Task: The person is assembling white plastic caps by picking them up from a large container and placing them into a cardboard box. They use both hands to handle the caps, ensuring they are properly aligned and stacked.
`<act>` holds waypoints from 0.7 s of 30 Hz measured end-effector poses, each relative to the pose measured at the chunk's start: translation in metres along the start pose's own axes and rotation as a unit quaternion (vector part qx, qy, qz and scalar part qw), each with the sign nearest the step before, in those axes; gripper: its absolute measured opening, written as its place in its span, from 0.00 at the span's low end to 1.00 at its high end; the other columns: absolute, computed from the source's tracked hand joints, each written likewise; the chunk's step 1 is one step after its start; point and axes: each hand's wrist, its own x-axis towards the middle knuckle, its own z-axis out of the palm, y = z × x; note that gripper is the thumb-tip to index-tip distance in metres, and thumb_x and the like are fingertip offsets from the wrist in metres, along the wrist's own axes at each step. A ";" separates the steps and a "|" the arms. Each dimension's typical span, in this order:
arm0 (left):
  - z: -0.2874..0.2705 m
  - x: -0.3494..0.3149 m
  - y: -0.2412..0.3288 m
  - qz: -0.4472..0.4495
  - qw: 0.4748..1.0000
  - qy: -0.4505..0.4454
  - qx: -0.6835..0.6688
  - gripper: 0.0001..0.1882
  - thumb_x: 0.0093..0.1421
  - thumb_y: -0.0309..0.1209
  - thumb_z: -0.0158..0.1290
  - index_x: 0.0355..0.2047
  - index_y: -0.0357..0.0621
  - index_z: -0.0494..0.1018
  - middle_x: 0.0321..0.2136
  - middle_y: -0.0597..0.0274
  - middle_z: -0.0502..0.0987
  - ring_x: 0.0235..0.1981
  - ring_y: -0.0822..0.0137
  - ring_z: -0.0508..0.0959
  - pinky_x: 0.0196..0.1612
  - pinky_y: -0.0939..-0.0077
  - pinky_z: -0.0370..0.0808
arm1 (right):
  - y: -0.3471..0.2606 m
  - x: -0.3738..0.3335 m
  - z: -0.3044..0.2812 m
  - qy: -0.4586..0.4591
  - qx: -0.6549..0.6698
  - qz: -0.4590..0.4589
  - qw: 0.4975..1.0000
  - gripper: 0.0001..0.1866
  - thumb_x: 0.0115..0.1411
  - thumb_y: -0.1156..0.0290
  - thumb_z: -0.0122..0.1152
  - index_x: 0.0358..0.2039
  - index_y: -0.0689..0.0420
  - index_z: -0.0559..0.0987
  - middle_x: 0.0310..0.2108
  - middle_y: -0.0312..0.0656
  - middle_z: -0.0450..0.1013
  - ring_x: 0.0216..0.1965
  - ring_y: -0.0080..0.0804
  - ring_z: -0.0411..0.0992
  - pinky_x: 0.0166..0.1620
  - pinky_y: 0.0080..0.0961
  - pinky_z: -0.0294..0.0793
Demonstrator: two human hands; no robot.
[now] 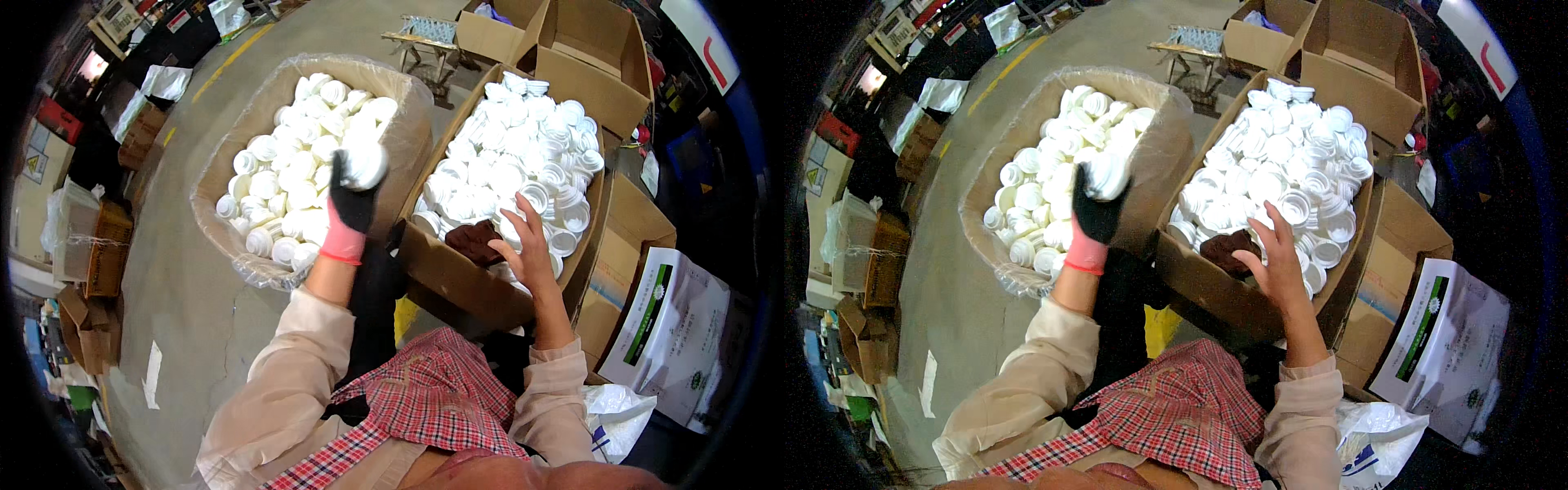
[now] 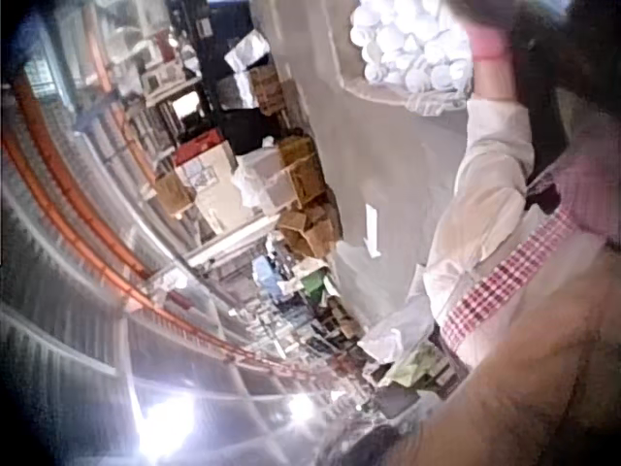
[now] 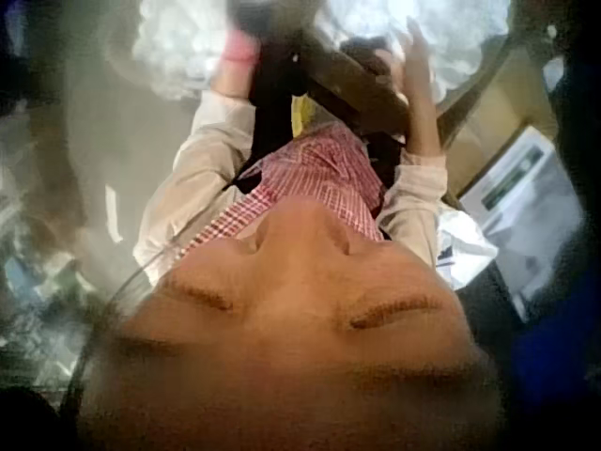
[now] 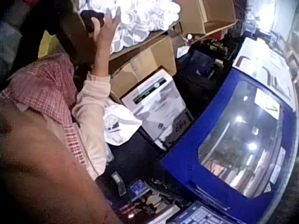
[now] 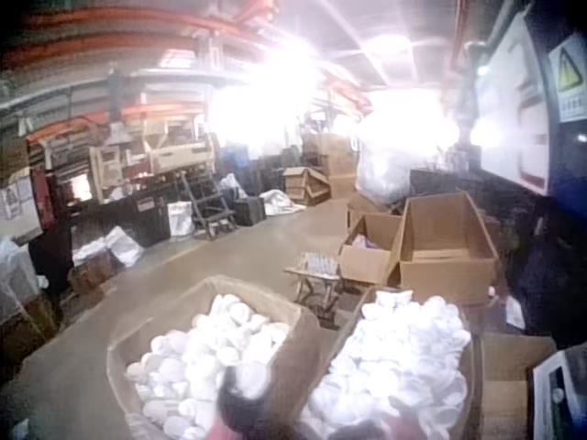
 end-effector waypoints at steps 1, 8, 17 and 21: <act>-0.035 -0.001 0.028 0.058 0.997 0.023 0.041 0.26 0.63 0.45 0.50 0.54 0.39 0.66 0.53 0.46 0.68 0.56 0.49 0.69 0.61 0.47 0.65 | 0.002 0.000 0.006 -0.006 0.002 -0.004 1.000 0.29 0.50 0.66 0.70 0.52 0.59 0.71 0.62 0.50 0.57 0.60 0.53 0.59 0.59 0.41 0.62; -0.047 -0.028 -0.011 -0.258 0.759 0.202 -0.562 0.22 0.66 0.43 0.43 0.53 0.40 0.67 0.53 0.49 0.70 0.56 0.52 0.69 0.63 0.47 0.59 | 0.023 -0.031 0.003 -0.061 -0.022 0.068 0.996 0.21 0.53 0.63 0.69 0.46 0.57 0.76 0.54 0.46 0.69 0.51 0.46 0.71 0.51 0.35 0.72; -0.010 -0.065 -0.081 -0.334 0.917 -0.032 0.216 0.17 0.64 0.40 0.47 0.50 0.47 0.71 0.44 0.58 0.75 0.44 0.54 0.78 0.43 0.61 0.76 | -0.005 -0.151 -0.069 -0.101 -0.173 0.183 0.962 0.17 0.60 0.59 0.57 0.44 0.57 0.76 0.42 0.49 0.73 0.44 0.51 0.71 0.47 0.41 0.71; 0.005 -0.082 -0.083 -0.317 0.906 -0.086 0.268 0.18 0.66 0.39 0.45 0.51 0.45 0.69 0.45 0.58 0.73 0.45 0.56 0.75 0.47 0.62 0.76 | -0.030 -0.235 -0.110 0.071 -0.180 0.249 0.949 0.15 0.62 0.61 0.55 0.41 0.58 0.77 0.40 0.46 0.74 0.44 0.49 0.71 0.48 0.39 0.70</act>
